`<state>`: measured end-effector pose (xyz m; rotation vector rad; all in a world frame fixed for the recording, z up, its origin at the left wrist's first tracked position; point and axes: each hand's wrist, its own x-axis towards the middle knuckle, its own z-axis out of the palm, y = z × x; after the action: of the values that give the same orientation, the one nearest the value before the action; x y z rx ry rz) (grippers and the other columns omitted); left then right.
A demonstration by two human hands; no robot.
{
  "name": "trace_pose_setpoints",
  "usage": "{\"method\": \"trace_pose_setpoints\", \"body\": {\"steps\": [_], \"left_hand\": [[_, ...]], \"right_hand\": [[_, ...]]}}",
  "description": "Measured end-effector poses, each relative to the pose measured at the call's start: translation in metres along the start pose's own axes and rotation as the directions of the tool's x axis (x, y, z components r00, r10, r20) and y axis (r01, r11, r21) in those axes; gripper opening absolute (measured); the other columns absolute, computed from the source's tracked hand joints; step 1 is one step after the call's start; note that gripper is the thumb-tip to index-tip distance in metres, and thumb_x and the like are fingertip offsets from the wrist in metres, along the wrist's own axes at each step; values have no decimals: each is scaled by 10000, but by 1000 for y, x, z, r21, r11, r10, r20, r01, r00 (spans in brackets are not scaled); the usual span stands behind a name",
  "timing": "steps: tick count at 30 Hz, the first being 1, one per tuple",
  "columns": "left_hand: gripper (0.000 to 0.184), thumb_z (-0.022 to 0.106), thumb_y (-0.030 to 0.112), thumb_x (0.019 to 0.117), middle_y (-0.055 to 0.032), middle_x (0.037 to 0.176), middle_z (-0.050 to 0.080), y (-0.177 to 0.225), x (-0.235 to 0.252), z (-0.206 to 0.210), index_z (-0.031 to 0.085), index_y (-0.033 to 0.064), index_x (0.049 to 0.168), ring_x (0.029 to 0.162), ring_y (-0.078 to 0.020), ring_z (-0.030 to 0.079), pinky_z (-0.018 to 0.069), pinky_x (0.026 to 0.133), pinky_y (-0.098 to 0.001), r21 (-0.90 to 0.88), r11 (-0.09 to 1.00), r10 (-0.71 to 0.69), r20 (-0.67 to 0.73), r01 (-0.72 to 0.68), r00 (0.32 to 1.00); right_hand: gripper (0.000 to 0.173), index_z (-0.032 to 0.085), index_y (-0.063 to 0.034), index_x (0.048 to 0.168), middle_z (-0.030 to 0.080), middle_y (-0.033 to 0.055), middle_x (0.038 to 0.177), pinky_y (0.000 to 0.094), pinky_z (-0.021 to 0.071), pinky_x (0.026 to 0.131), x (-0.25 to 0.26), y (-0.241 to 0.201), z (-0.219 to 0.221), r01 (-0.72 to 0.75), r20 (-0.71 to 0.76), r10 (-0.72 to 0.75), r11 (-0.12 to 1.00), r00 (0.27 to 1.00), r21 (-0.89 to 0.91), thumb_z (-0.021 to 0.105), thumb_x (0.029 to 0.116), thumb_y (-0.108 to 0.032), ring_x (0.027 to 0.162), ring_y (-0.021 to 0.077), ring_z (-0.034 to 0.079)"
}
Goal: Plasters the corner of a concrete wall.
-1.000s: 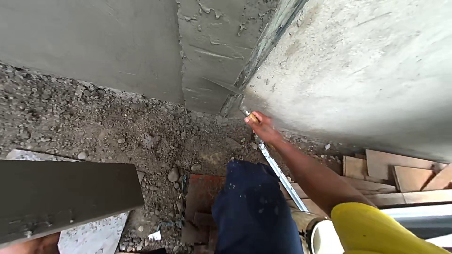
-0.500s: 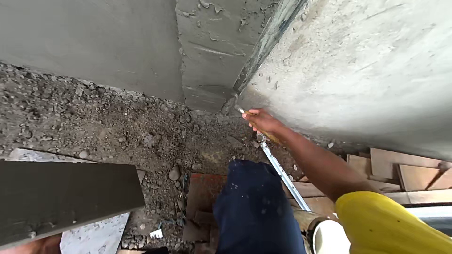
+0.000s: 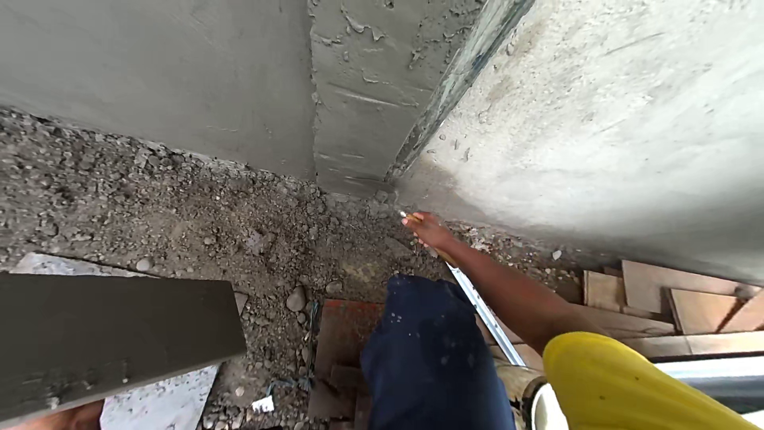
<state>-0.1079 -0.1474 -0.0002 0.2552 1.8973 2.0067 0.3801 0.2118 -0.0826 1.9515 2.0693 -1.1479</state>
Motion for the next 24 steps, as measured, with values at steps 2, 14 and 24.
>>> {"method": "trace_pose_setpoints", "body": {"steps": [2,14,24], "left_hand": [[169,407,-23,1007,-46,921,648,1,0,-3,480,-56,1155,869,-103,665,585,803,-318,1,1000,-9,2,9,1000],[143,424,-38,988,-26,891,669,-4,9,-3,504,-27,1106,863,-107,678,591,817,-326,-26,999,-32,96,34,995],[277,349,49,1059,-44,1055,620,-12,9,9,411,-18,1320,945,-75,641,570,850,-295,-11,1000,4,6,-4,1000]], "right_hand": [[511,634,-126,1263,685,148,965,489,579,715,-17,-14,-19,-6,-27,8,998,1000,63,535,1029,-569,745,267,675],[319,639,-128,1191,680,75,819,345,593,566,-96,-41,-89,318,-296,-224,891,929,325,577,1054,-409,616,186,662],[464,647,-130,1272,700,137,1004,515,574,814,-33,-28,5,205,-50,-203,978,978,39,591,1016,-513,854,271,690]]}}
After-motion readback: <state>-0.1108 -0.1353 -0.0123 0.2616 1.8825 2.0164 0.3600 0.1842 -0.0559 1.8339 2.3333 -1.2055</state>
